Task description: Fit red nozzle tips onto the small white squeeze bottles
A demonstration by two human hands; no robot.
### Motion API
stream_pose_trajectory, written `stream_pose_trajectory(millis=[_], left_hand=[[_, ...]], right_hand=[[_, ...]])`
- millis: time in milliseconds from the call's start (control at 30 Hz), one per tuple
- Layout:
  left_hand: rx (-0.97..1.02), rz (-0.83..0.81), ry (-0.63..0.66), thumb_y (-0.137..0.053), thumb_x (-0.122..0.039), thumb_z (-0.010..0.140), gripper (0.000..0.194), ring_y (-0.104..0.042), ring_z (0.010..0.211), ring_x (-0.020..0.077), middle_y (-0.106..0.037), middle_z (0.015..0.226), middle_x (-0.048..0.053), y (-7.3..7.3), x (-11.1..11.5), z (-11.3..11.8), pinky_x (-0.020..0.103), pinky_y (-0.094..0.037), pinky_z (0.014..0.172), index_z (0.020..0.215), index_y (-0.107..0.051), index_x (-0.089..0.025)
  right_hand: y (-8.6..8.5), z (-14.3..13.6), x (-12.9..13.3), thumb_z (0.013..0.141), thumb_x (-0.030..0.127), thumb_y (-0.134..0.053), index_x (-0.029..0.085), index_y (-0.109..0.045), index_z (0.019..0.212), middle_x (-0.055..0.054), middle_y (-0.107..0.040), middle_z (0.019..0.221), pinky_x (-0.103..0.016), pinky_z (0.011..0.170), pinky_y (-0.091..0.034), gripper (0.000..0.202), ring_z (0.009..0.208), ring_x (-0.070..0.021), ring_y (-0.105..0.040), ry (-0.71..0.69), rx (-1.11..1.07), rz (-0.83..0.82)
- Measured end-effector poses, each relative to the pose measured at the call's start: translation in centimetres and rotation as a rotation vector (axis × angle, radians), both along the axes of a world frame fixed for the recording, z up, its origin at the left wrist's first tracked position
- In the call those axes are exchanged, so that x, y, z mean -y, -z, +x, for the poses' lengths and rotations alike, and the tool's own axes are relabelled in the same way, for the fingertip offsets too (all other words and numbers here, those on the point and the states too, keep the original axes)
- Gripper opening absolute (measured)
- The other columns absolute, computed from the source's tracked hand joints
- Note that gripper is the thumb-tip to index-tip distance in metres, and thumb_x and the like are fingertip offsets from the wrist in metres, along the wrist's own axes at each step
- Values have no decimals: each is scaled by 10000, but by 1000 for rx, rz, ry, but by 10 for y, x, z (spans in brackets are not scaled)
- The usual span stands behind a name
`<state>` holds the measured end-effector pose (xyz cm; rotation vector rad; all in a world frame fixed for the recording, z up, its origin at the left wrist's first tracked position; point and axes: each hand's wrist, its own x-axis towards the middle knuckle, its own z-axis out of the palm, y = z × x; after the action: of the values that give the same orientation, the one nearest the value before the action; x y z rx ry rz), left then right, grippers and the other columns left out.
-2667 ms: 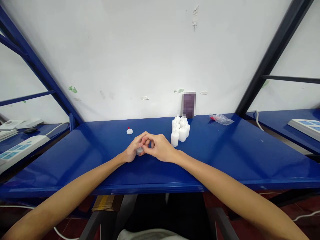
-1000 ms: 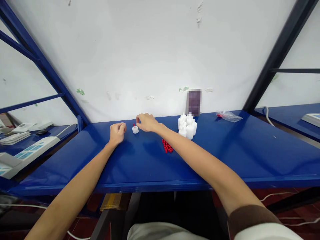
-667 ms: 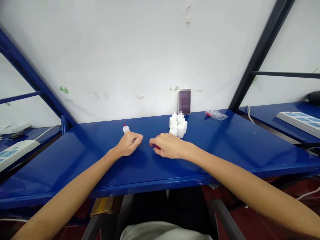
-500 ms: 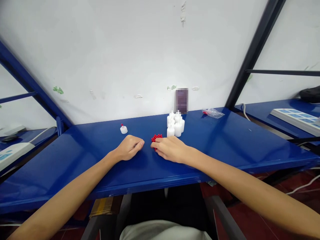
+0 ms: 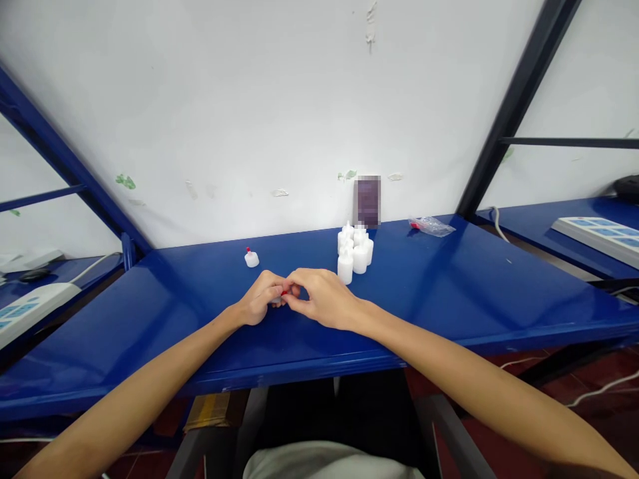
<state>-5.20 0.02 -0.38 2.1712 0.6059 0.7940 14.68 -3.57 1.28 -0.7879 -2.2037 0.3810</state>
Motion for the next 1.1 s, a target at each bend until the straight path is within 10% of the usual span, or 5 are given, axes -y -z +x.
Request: stream_pose_trajectory(millis=[367, 567, 733, 1100], left_hand=[[193, -121, -50, -500, -531, 829, 452, -367, 430, 79, -429, 483, -24, -3, -2, -3, 216, -309, 425, 599, -536, -144], [611, -7, -663, -382, -564, 896, 448, -430, 366, 100, -500, 481, -46, -14, -31, -26, 199, -341, 382, 960, -578, -167], [711, 139, -1085, -354, -395, 920, 292, -418, 369, 88, -462, 463, -55, -20, -49, -62, 176, -339, 393, 756, -496, -199], [195, 331, -857, -407, -325, 936, 300, -434, 472, 95, -482, 515, -45, -2, -43, -61, 212, -356, 528, 711, -541, -177]], right_hand=[[-6, -23, -5, 868, 197, -597, 170, -666, 847, 5, -630, 729, -235, 606, -393, 77, 592, -96, -501, -2, -100, -2], [-31, -56, -62, 910, 291, -546, 153, -653, 1013, -24, -684, 837, -260, 678, -425, 203, 625, -111, -538, 153, -187, -65], [-37, -93, -119, 905, 255, -531, 172, -670, 1015, -55, -719, 926, -280, 745, -417, 196, 824, -169, -604, 269, 37, -100], [-38, -110, -137, 913, 279, -529, 200, -670, 1135, -75, -719, 1043, -270, 721, -415, 275, 909, -184, -622, 160, 327, -136]])
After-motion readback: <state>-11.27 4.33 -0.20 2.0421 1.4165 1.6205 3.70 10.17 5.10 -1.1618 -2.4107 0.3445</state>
